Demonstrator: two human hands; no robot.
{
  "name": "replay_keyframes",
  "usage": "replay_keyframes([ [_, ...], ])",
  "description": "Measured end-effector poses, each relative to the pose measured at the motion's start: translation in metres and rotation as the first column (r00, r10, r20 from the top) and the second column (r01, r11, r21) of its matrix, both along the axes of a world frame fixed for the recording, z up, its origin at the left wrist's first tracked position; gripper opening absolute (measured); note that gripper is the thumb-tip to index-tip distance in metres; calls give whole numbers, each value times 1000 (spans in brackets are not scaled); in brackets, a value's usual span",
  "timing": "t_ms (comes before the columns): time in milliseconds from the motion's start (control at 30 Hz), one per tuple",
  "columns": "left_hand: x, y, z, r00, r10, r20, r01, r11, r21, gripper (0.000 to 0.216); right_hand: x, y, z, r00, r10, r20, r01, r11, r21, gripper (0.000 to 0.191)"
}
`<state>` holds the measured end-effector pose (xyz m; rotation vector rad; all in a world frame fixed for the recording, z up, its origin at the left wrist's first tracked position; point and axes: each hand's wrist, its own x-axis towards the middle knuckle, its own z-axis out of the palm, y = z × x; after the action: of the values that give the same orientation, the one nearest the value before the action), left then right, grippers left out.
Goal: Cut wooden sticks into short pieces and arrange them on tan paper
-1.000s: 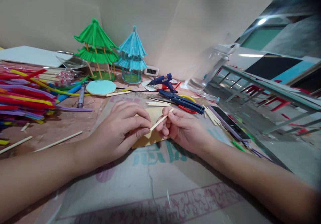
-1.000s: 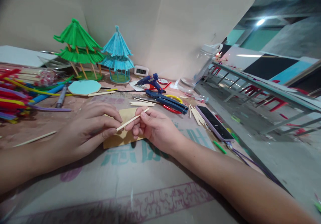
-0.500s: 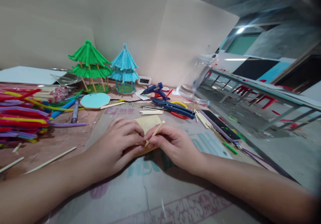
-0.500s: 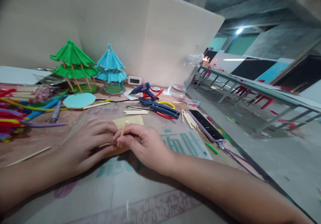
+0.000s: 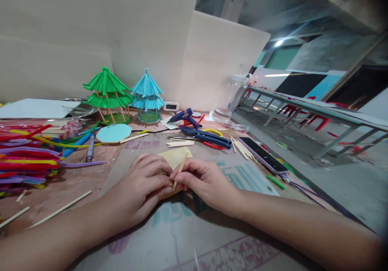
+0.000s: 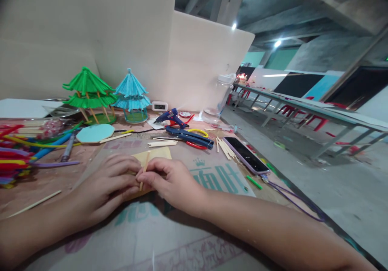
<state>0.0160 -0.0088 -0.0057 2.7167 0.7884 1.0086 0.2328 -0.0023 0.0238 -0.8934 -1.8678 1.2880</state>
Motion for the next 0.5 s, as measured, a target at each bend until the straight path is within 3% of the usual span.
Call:
replay_keyframes([
  [233,1,-1,-1,1000,1,4,-1,1000,-11,17,0,-1,-1,1000,4,24,-5,1000,23,26],
  [500,0,2,2,991,132,-11,-132,991,-31,22,5,17,-5,971,-49,-234,-7,973,-232,45],
])
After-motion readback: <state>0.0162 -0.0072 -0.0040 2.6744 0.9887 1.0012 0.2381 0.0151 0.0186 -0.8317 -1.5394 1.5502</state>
